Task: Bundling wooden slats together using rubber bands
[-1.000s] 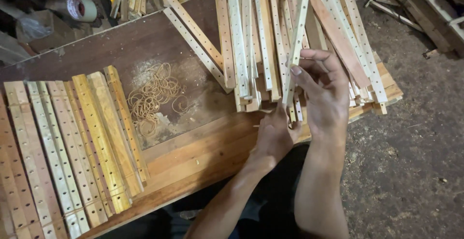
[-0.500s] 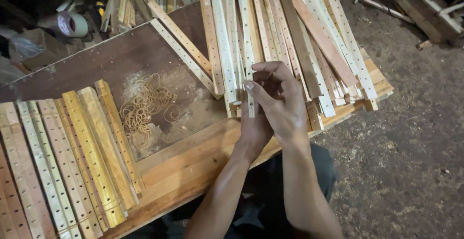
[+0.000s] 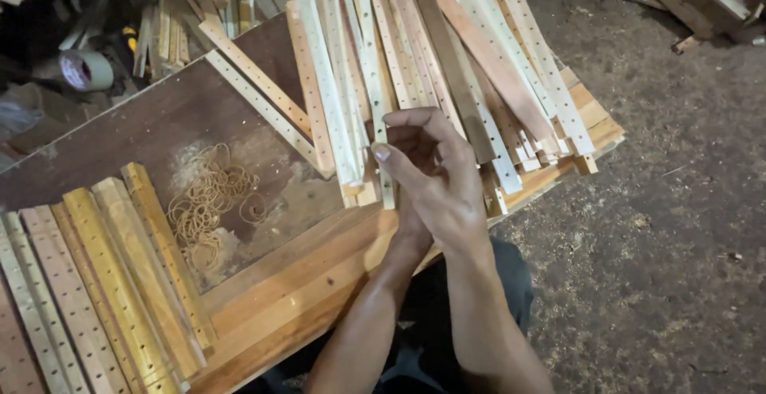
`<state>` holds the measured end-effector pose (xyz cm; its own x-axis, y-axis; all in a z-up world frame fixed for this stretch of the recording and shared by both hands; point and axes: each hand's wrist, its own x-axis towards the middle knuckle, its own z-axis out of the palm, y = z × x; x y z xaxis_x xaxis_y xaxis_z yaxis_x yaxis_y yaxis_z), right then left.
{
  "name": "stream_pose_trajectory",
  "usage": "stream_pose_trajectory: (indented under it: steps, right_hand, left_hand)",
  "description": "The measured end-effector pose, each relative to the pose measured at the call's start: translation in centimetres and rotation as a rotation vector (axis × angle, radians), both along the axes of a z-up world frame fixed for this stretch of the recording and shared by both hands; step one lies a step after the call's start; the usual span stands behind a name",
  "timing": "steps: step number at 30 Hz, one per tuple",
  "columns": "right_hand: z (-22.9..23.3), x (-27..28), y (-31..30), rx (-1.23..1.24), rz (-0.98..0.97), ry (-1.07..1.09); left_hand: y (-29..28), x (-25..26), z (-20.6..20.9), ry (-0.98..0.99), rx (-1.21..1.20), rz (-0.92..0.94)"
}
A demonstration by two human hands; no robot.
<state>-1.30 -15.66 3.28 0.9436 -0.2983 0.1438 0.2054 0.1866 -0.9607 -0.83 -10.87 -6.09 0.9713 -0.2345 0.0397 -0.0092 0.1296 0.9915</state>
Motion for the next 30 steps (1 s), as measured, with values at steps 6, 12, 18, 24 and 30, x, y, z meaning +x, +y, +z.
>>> stream_pose_trajectory:
  steps: [6, 12, 18, 24, 30]
  right_hand:
    - [-0.2, -0.1, -0.3, 0.067, 0.012, -0.042]
    - [-0.3, -0.1, -0.4, 0.124, 0.043, -0.084]
    - [-0.9, -0.1, -0.4, 0.068, 0.091, -0.134]
    - [-2.0, 0.0, 1.2, 0.070, 0.217, -0.118]
    - [-1.1, -0.3, 1.1, 0.031, 0.175, -0.122]
  left_hand:
    - [0.1, -0.3, 1.7, 0.059, 0.137, 0.005]
    - [0.8, -0.4, 3.1, 0.078, 0.076, 0.021]
    - [1.1, 0.7, -1.2, 0.092, -0.060, 0.009]
    - [1.4, 0.7, -0.9, 0.109, -0.033, 0.002]
    - [2.5, 0.5, -0.8, 0.136, -0.003, 0.017]
